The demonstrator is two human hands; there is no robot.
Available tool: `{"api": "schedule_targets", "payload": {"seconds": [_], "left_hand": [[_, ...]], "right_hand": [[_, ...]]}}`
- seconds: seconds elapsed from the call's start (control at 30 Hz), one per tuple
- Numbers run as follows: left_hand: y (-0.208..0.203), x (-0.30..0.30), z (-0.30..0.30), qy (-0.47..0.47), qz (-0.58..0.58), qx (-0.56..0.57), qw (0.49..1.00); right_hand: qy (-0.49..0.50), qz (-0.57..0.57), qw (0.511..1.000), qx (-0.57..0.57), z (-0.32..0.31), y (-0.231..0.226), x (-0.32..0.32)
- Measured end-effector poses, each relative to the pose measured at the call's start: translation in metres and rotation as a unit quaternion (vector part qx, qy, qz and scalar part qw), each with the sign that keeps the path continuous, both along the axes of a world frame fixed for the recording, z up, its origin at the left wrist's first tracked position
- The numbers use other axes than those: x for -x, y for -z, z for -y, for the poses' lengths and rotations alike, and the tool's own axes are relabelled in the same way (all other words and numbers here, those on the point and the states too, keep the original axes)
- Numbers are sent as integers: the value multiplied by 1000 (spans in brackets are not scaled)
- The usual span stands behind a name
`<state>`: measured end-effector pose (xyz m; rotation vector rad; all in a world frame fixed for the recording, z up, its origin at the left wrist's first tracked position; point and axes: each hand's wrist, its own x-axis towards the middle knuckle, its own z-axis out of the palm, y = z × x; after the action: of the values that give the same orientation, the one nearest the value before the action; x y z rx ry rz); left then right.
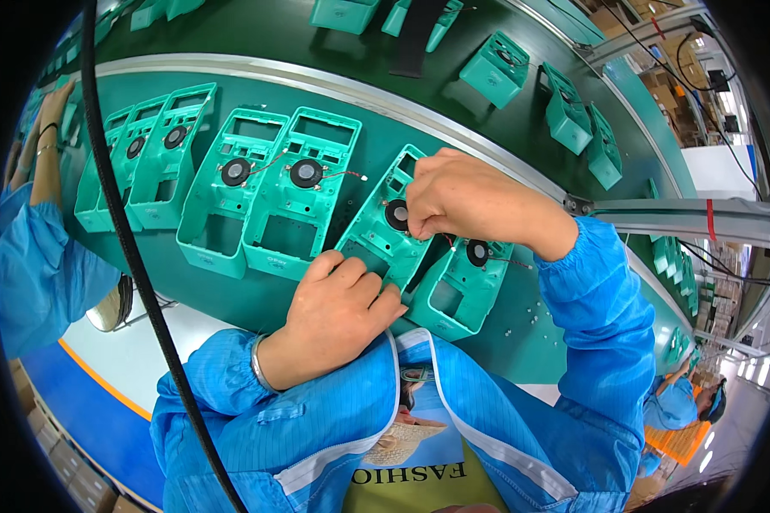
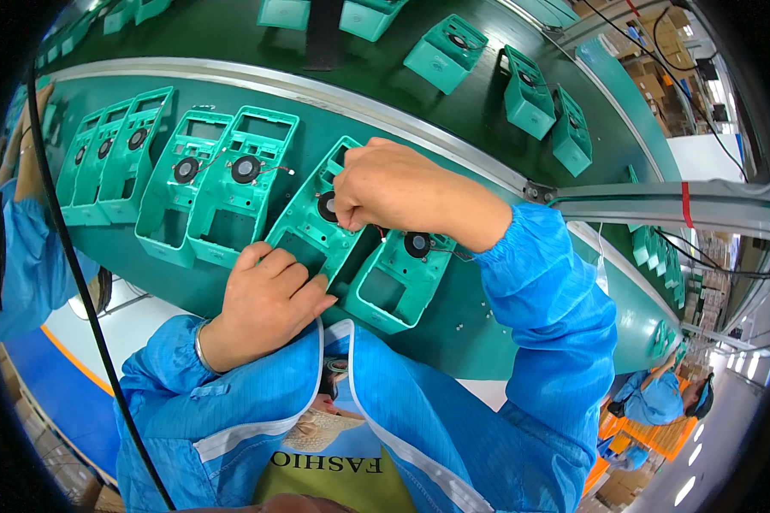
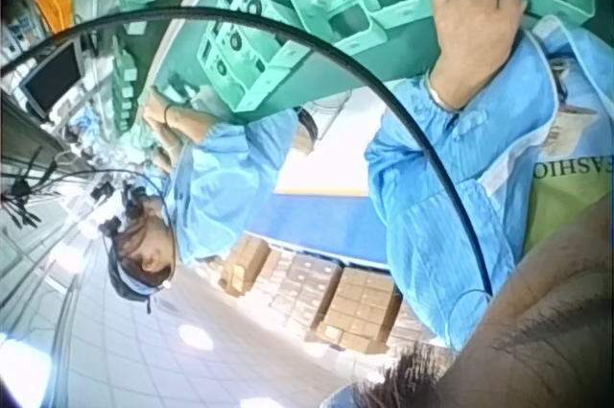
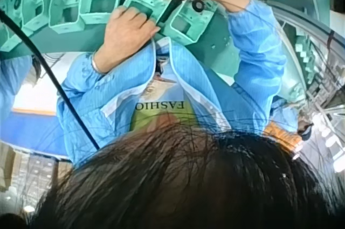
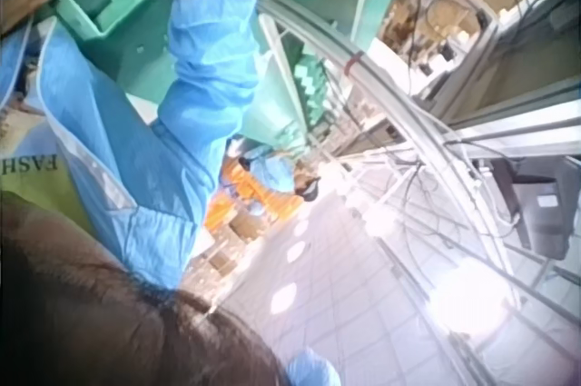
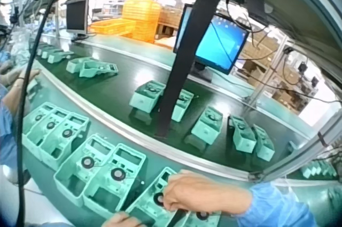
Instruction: The person installs internal components and wiring into green plastic electronic housings by hand on an assembly line.
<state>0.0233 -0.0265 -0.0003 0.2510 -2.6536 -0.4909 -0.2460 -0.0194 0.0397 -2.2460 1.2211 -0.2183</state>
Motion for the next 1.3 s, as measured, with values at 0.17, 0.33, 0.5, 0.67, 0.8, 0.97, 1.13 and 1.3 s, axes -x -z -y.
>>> {"api": "schedule_targets", "payload": {"seconds": [0.17,0.33,0.5,0.67,0.8,0.97,1.13,1.3], "left_hand": [[-5,10,2,48,-8,12,999],[-4,12,3,21,5,29,999],[1,27,0,72,-21,42,996],[-14,39,-8,127,13,22,992],[-22,40,-6,148,46,1,988],[-45,49,3,167,19,-46,985],[-71,86,9,209,-5,-34,977],[-71,131,17,206,-23,-7,978]], "right_hand": [[12,-132,991,35,-7,-6,-2],[197,72,957,199,-60,-22,32],[312,-20,938,150,-164,-21,-9],[353,-59,911,206,-185,13,-78],[361,-25,905,224,-192,25,-80],[417,50,879,227,-259,-51,-35],[576,-22,804,146,-358,-99,48],[702,-84,698,111,-377,-73,164]]}}
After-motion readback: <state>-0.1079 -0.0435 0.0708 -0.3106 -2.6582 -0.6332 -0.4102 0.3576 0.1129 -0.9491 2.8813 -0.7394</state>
